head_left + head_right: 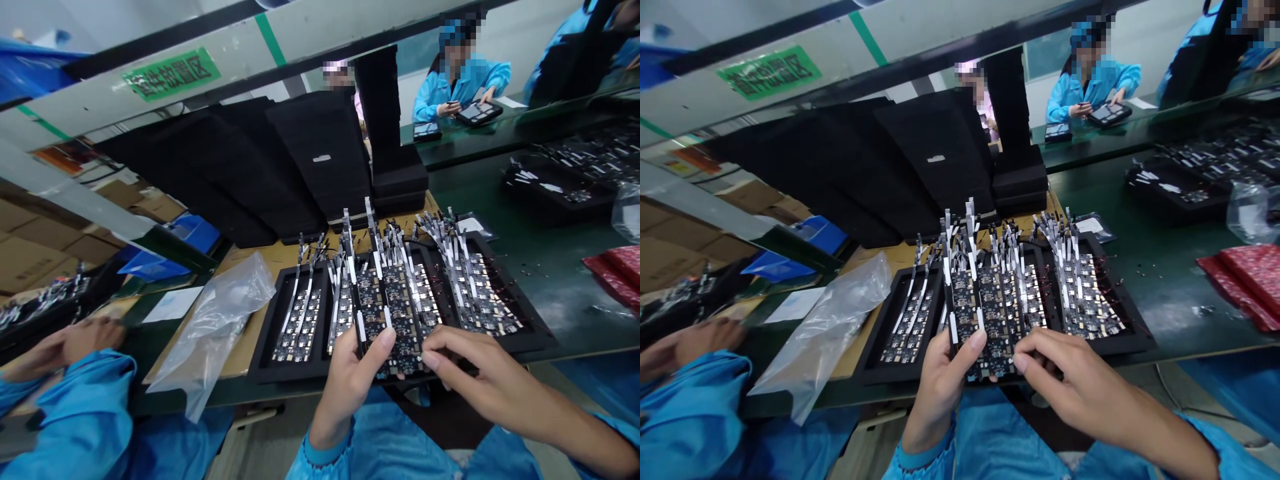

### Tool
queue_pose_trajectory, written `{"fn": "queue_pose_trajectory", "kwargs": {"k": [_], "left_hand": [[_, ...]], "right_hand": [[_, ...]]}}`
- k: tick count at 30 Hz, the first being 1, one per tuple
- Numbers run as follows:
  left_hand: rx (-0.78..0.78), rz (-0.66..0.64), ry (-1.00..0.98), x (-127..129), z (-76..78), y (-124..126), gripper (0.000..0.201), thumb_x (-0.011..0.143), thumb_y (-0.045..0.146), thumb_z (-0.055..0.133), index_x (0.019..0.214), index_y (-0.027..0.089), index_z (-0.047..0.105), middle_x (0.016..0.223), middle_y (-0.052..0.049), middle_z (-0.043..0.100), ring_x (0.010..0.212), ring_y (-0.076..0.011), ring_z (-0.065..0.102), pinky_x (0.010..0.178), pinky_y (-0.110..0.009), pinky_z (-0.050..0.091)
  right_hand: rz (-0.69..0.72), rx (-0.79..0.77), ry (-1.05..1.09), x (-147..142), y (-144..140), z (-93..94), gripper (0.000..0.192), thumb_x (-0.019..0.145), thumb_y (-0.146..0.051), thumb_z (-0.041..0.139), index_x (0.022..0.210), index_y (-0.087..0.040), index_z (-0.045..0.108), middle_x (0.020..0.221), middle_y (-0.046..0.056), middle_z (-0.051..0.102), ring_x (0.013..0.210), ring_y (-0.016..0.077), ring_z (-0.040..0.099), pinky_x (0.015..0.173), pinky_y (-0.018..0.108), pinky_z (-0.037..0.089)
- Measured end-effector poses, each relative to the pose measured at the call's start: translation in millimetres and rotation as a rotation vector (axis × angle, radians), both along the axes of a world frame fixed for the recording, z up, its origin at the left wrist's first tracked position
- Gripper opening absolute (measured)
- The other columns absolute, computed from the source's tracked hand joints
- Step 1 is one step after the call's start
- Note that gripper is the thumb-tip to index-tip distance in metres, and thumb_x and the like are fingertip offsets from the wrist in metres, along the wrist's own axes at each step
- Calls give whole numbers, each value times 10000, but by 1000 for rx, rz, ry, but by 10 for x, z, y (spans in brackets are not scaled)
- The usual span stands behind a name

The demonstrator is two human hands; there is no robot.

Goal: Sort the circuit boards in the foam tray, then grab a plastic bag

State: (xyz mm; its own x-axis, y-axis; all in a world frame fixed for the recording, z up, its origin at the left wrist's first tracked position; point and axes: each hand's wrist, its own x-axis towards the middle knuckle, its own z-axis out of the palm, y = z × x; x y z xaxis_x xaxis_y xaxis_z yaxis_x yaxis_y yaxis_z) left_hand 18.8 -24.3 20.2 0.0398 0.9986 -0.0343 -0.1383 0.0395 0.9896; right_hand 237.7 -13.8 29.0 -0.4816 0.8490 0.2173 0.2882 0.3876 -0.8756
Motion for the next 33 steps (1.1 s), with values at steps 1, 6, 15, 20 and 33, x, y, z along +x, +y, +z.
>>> {"fn": "queue_pose_trajectory", "kwargs": {"k": [1,6,15,20,33], "left_hand": [[4,22,20,-2,-1,2,163,812,367,718,902,238,761,717,-94,778,607,-312,746,524,-346,589],[-56,-31,-10,-17,61,-3,218,782,396,732,968,286,756,784,-100,784,742,-359,737,571,-368,569],[-65,-165,-50,18,182,-7,191,727,252,807,902,220,739,640,-91,764,510,-293,710,504,-349,551],[-67,-175,-37,28,189,9,161,751,216,793,892,167,733,619,-87,765,473,-270,697,484,-330,557],[-56,-281,-192,-29,121,119,385,758,186,807,1099,151,632,696,-99,779,486,-284,744,435,-267,529]], "right_hand": [[12,-18,5,0,2,7,148,963,-280,637,862,-374,691,686,-58,724,567,194,718,502,263,570],[45,-107,33,17,19,-1,187,966,-293,633,794,-340,690,602,-81,711,499,155,692,455,209,547],[-15,-54,86,29,31,46,183,948,-273,645,811,-373,712,639,-70,731,522,176,713,439,229,577],[66,-100,76,40,43,67,178,941,-256,657,827,-370,733,653,-81,734,506,161,725,425,210,579],[68,-21,107,18,69,98,176,942,-250,672,852,-388,735,732,-80,797,550,177,743,483,247,622]]}}
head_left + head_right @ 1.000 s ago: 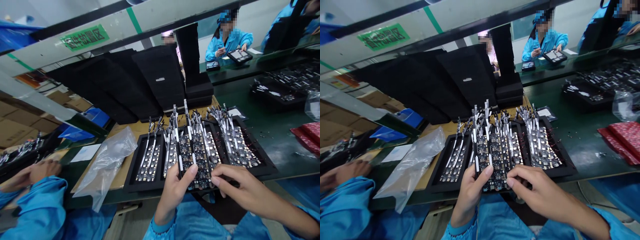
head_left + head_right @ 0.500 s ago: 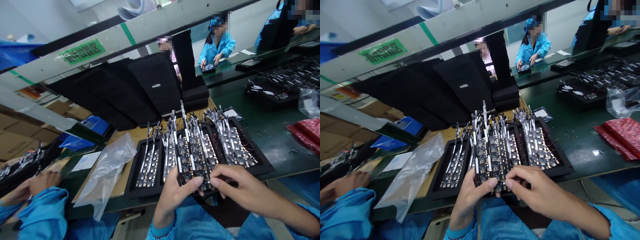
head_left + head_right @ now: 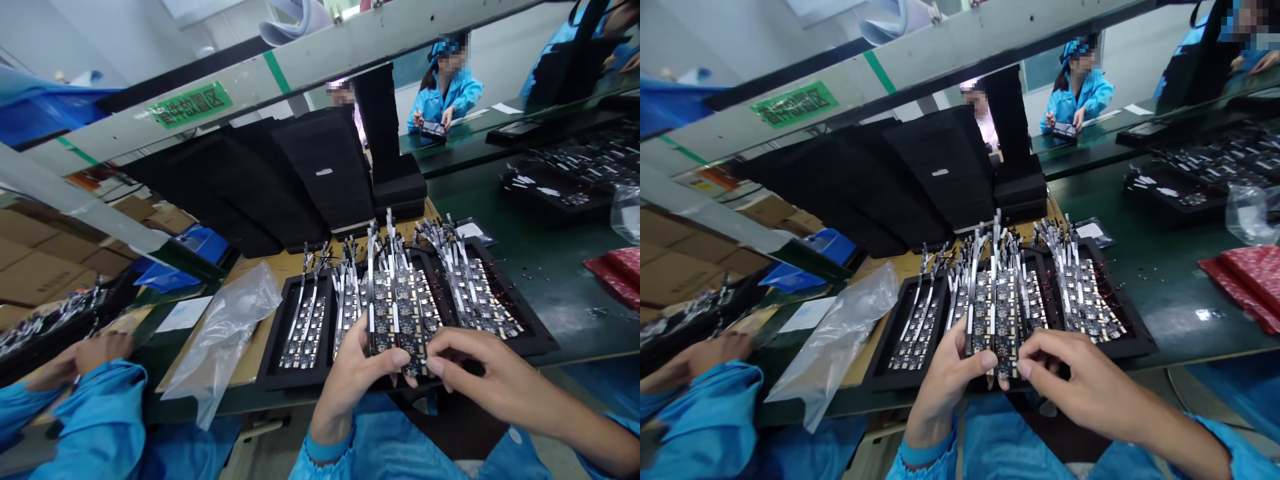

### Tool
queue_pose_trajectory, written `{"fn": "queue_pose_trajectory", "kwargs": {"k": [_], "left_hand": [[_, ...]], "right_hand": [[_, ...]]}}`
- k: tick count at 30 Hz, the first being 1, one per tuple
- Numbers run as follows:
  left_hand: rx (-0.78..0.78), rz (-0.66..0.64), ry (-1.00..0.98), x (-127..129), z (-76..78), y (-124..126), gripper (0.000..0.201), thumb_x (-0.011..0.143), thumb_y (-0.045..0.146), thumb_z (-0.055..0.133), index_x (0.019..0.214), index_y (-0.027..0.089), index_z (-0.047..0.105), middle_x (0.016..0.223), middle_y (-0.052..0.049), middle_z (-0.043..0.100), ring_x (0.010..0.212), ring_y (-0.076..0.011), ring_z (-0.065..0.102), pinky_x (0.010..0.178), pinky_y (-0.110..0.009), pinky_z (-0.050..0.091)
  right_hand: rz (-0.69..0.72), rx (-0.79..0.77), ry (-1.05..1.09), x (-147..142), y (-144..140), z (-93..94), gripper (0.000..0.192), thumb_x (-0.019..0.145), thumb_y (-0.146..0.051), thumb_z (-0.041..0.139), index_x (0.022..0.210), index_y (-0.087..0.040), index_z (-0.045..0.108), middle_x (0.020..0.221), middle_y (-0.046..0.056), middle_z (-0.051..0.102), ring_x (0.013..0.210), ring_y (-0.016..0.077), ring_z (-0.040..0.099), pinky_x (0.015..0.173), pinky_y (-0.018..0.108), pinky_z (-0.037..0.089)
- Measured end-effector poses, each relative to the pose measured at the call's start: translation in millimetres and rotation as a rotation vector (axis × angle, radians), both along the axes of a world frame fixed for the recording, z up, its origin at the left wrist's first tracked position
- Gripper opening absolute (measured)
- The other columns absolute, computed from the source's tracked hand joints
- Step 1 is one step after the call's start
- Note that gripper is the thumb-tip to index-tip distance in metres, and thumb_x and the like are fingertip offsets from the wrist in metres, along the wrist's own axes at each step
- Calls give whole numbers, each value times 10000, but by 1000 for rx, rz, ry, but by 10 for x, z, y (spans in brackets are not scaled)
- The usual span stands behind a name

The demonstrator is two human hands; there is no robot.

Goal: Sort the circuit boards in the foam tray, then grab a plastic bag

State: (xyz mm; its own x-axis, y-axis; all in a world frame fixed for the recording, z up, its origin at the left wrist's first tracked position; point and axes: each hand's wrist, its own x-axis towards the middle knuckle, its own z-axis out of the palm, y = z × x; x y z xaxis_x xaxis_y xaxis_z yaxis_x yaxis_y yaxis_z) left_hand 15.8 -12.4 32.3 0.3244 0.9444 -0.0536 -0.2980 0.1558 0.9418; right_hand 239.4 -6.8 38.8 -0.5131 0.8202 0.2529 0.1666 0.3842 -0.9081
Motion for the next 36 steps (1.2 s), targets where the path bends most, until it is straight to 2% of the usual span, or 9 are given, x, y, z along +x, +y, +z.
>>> {"fn": "queue_pose_trajectory", "kwargs": {"k": [5,9,14,20,31,36], "left_hand": [[48,82,46,50,20,-15,399,870,274,681,1239,197,551,808,-107,761,526,-270,733,438,-285,541],[62,126,155,60,43,-34,410,827,204,737,1206,207,581,766,-66,735,488,-218,679,439,-261,536],[77,157,154,40,29,-44,418,789,159,777,1169,207,607,767,-53,736,451,-181,650,398,-224,524],[87,193,158,38,12,-59,395,797,154,771,1156,212,617,730,-40,731,448,-172,645,390,-211,526],[76,209,174,84,-2,-68,373,802,170,766,1132,214,598,723,-32,722,443,-187,669,403,-236,560],[81,242,212,78,-58,-74,348,813,190,754,1120,221,593,706,-34,722,440,-207,681,406,-256,563]], "right_hand": [[-57,24,-43,-34,10,-33,159,933,-260,686,823,-370,721,668,-76,766,549,185,746,485,255,624],[-55,57,-29,-54,8,-32,181,927,-228,690,812,-365,715,647,-78,765,531,180,741,480,254,617],[-9,-39,-41,-72,11,-22,189,919,-226,705,788,-360,728,634,-81,782,527,179,757,437,227,604],[39,-106,-5,-70,35,-43,180,939,-229,689,821,-350,752,690,-59,801,560,179,778,438,210,623],[30,-175,-17,-83,41,-74,154,939,-260,695,809,-321,750,686,-52,804,577,178,788,449,204,623],[21,-156,26,-123,55,-95,168,944,-226,682,822,-325,743,675,-55,801,568,173,787,426,185,611]]}}
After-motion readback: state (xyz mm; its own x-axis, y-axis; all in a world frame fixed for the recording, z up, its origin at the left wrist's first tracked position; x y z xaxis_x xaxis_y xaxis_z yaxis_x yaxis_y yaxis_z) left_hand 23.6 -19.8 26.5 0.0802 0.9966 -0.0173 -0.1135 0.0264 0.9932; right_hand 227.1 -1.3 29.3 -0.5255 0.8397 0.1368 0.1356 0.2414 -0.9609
